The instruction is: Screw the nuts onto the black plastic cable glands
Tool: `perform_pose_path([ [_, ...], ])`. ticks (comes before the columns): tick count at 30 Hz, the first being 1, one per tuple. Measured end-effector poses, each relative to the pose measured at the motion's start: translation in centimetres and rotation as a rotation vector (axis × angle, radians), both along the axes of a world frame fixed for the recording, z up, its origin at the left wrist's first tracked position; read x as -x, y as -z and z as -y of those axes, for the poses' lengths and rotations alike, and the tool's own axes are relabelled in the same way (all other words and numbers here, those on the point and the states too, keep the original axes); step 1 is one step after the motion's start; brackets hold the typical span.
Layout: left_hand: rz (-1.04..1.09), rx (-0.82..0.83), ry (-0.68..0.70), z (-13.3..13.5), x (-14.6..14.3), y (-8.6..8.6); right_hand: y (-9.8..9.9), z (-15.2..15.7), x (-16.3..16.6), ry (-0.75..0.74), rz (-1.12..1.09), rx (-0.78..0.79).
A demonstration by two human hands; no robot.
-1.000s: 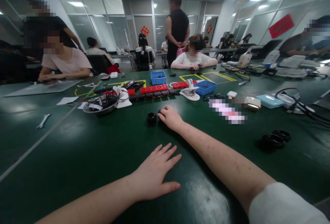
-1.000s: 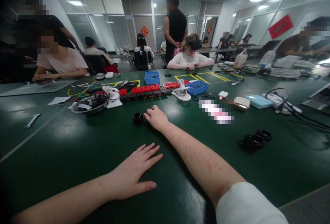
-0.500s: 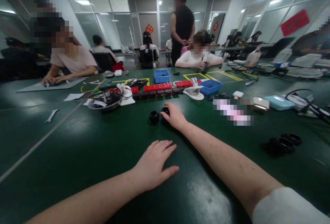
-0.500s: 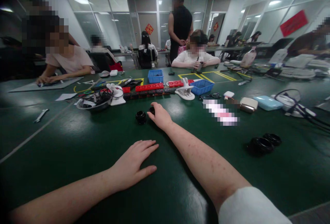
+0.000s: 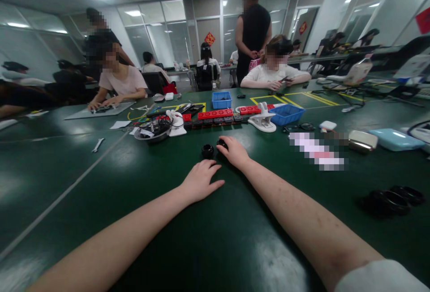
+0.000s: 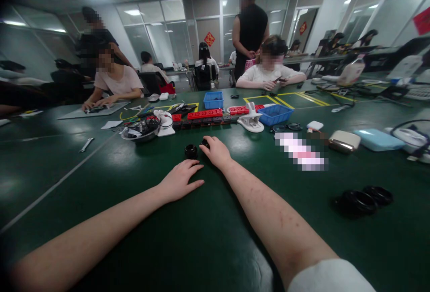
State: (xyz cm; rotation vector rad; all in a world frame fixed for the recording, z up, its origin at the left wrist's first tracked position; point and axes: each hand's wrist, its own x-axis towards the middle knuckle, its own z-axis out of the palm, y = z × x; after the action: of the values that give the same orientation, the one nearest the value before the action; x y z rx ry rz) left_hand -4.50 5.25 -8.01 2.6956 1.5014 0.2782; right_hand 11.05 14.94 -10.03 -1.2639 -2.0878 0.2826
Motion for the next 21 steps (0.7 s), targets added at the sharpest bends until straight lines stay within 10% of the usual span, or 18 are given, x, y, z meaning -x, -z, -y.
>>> perform_pose_path([
  [14,-0.011,0.033,0.064,-3.5,0.3,-0.5,0.7,-0.6,0.0,0.051,-0.082,0.021],
  [21,0.006,0.101,0.076,2.1,-1.1,-0.4,-0.2,0.8,-0.1,0.125,-0.127,-0.069],
])
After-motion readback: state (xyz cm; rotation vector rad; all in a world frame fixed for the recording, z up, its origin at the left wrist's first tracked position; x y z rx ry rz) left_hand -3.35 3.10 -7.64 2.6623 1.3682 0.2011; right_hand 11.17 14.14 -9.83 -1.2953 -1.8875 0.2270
